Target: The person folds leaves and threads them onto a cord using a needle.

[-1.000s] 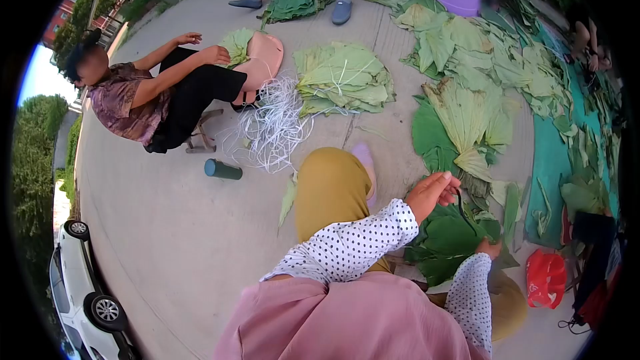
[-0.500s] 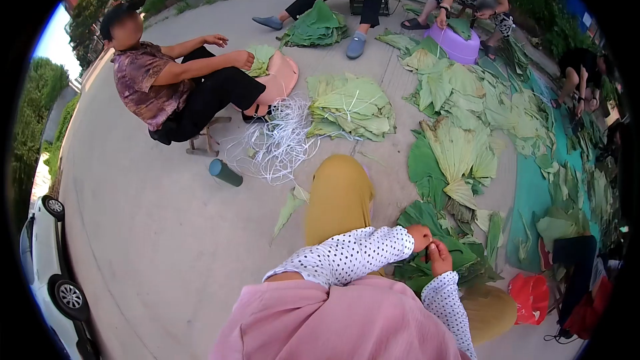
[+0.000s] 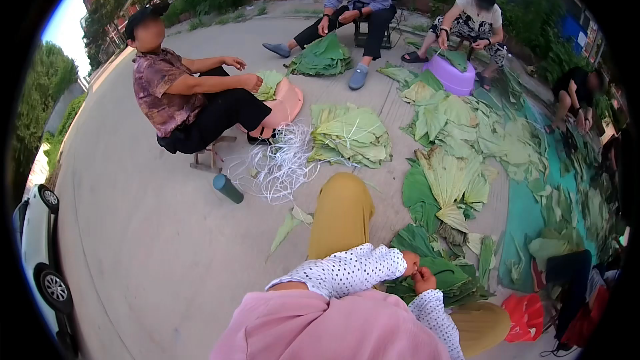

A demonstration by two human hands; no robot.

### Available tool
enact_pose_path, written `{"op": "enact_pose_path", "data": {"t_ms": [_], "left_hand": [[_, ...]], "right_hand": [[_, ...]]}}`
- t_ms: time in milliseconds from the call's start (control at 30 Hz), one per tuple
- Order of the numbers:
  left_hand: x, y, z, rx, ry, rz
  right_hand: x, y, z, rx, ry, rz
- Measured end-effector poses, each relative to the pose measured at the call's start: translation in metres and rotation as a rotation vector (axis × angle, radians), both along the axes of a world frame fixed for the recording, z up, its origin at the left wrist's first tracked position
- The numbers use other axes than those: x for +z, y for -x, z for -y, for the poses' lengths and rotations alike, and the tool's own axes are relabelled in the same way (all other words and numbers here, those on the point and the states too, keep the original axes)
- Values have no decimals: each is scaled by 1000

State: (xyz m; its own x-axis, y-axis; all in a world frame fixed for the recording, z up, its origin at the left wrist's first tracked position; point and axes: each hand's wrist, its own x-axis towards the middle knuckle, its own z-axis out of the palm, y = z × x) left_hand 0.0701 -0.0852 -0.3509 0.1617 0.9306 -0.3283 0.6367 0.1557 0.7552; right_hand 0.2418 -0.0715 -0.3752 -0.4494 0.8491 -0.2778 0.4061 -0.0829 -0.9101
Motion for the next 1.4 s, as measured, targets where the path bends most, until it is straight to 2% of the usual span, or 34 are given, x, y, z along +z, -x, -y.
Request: {"op": "enact_pose_path", "data": {"t_ms": [267, 367, 667, 733, 1033, 1400], "left_hand": [[26, 9, -3, -34, 137, -170], [9, 4, -5, -55, 100, -231], [4, -1, -7, -107, 118, -234], [5, -1, -8, -113, 131, -241], [20, -4, -7, -125, 182, -309], [29, -2, -7, -208, 195, -306]], "right_hand": [[-9, -5, 0, -8, -51, -15], [-15, -6, 0, 7, -67, -4], [-41, -12, -4, 21, -23, -92], [-38, -9, -2, 10, 10, -204], [-24, -10, -3, 60, -16, -14], [-16, -11, -2, 59, -21, 32]]}}
